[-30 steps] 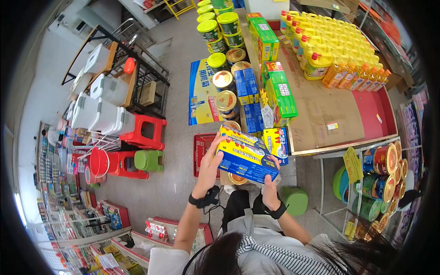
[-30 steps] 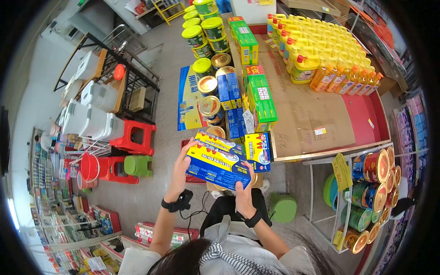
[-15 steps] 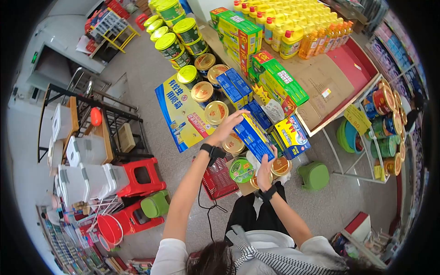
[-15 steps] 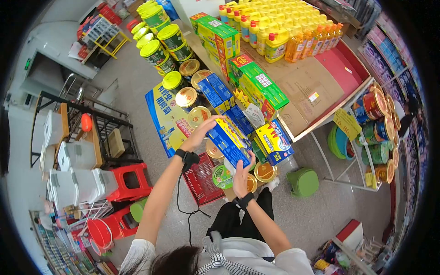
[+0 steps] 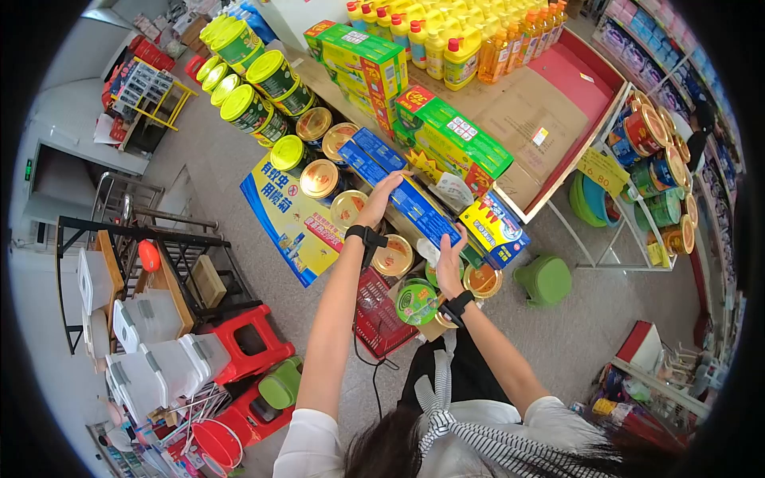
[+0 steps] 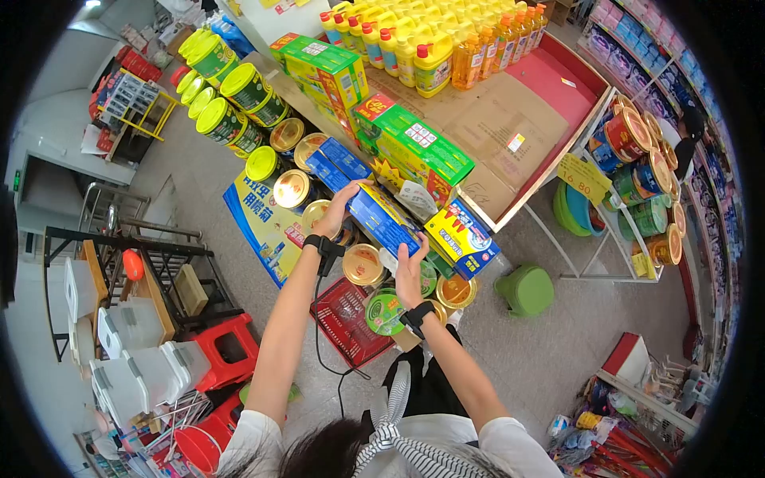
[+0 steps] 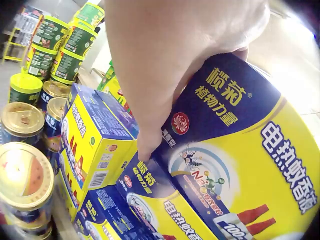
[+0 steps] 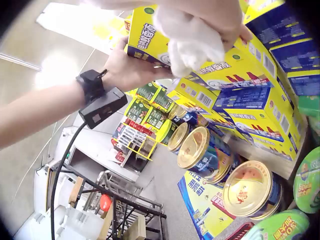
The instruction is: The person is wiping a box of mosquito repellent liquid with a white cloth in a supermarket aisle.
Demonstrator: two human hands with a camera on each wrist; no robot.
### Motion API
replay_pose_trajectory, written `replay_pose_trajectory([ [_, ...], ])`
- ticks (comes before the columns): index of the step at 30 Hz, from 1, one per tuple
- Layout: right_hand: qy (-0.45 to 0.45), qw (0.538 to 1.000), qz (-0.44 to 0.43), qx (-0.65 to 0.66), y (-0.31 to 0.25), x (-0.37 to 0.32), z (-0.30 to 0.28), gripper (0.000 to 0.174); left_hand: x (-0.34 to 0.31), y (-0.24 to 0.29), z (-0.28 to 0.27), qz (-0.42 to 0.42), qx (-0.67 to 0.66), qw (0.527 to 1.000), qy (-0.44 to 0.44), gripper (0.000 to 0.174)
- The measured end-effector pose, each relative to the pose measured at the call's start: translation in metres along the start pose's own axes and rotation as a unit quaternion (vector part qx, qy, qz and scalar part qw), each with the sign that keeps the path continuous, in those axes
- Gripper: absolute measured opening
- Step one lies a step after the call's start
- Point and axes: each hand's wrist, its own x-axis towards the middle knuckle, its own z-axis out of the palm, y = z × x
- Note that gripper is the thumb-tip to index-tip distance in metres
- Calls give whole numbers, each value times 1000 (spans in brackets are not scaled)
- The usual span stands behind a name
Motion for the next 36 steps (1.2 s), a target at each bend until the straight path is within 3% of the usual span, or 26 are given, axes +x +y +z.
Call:
replay_pose_trajectory([
  [3,4,1000,10,-20,-7,12,3,60,10,2,0,-19,-8,999,25,36],
  [7,-1,996,-24,-87,-16,25,9,60,27,-3,-3,22,-55,995,84,37],
  [12,-4,997,17,-71,-28,37,7,66,44,-16,3,20,-79,985,151,35],
  [19,-3,994,5,-108,-23,38,6,65,42,-21,1,26,-104,982,154,31],
  [23,1,991,-28,-133,-29,25,4,66,21,-8,19,117,-86,979,142,29],
  [25,16,983,-118,-141,-23,11,3,68,-1,2,34,156,-209,953,152,32],
  [27,-5,979,-139,-149,-22,-10,0,72,-28,3,43,219,-107,949,202,43],
  [30,-31,971,-145,-190,-9,-36,-3,73,-58,-31,36,190,-204,930,240,39],
  [32,-68,991,-18,-114,-2,-46,-4,69,-70,-39,30,71,-171,949,254,31],
  [36,-56,990,46,-120,35,-41,-1,61,-56,-65,14,-39,-155,951,264,32],
])
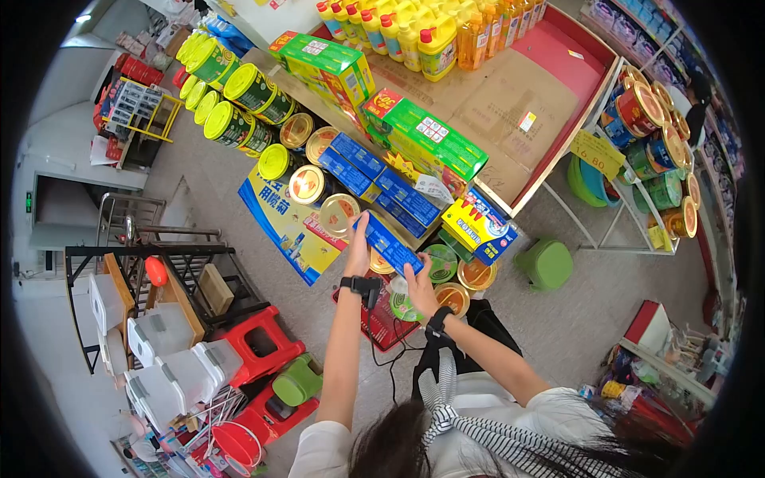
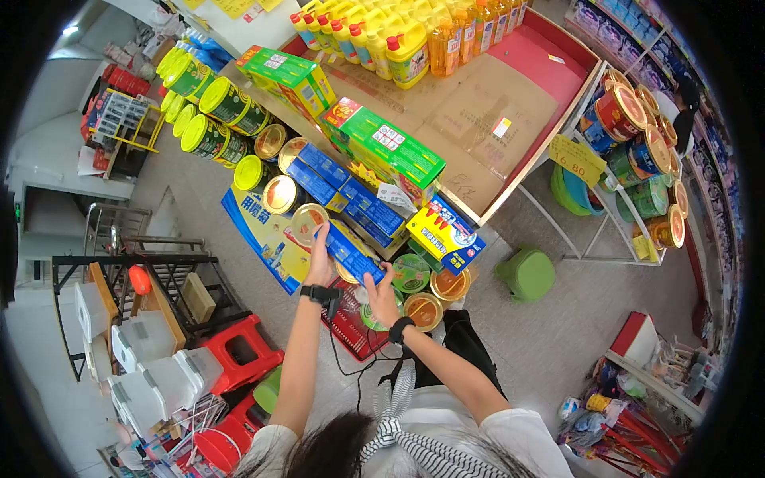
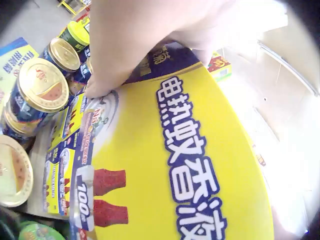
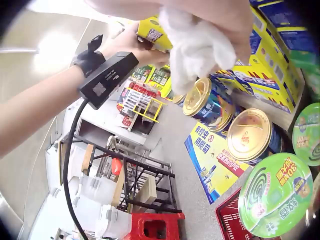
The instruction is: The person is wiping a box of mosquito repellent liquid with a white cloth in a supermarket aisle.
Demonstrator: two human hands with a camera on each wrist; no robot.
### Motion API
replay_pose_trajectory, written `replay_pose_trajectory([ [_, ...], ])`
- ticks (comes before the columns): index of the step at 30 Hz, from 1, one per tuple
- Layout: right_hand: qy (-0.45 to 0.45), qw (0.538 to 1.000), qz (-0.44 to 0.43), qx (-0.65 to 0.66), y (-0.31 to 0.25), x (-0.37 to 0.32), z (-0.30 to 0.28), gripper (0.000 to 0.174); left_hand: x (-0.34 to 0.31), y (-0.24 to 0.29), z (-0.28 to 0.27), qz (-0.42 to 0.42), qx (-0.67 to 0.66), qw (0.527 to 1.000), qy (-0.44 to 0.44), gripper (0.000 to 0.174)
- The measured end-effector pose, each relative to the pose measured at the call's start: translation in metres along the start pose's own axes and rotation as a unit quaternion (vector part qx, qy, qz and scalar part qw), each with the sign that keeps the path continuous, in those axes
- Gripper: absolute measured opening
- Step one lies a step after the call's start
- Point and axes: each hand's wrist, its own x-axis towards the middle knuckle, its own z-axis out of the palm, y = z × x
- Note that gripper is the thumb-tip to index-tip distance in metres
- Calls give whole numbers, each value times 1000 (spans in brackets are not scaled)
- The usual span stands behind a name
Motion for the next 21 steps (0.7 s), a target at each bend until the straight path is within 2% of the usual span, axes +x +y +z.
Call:
replay_pose_trajectory([
  [3,20,1000,-3,-20,17,23,2,62,35,-26,-9,-27,-20,999,-18,32],
  [4,49,997,-52,-33,25,37,7,66,37,-26,-3,-27,-21,999,-17,32],
  [5,47,997,-53,-34,34,45,5,66,37,-28,3,-35,-41,998,-12,37],
  [7,26,998,54,35,23,60,0,68,31,-26,17,-42,-63,997,-7,43],
  [8,21,997,67,39,17,67,-2,79,26,-24,22,-61,-70,995,-21,55],
  [9,21,997,64,39,16,74,-1,79,25,-25,25,-80,-76,993,-35,70],
  [10,33,996,75,28,14,80,-1,86,26,-28,27,-81,-85,993,-31,73],
  [11,45,995,88,17,13,85,-1,92,31,-31,27,-79,-84,993,-33,73],
  [12,32,995,78,53,17,88,-1,105,38,-43,19,-79,-88,992,-40,73],
  [15,17,991,122,44,38,93,-3,110,40,-49,21,-89,-88,991,-57,77],
  [17,14,990,110,83,43,99,-3,112,42,-57,25,-41,-57,997,-17,70],
  [19,-37,988,134,66,49,94,-9,109,49,-69,19,-29,-73,997,-22,74],
  [20,-3,993,-58,104,62,111,3,106,73,-56,34,51,-75,993,-70,77],
  [21,-7,992,-79,100,47,132,0,106,68,-68,29,118,-75,985,-103,79],
])
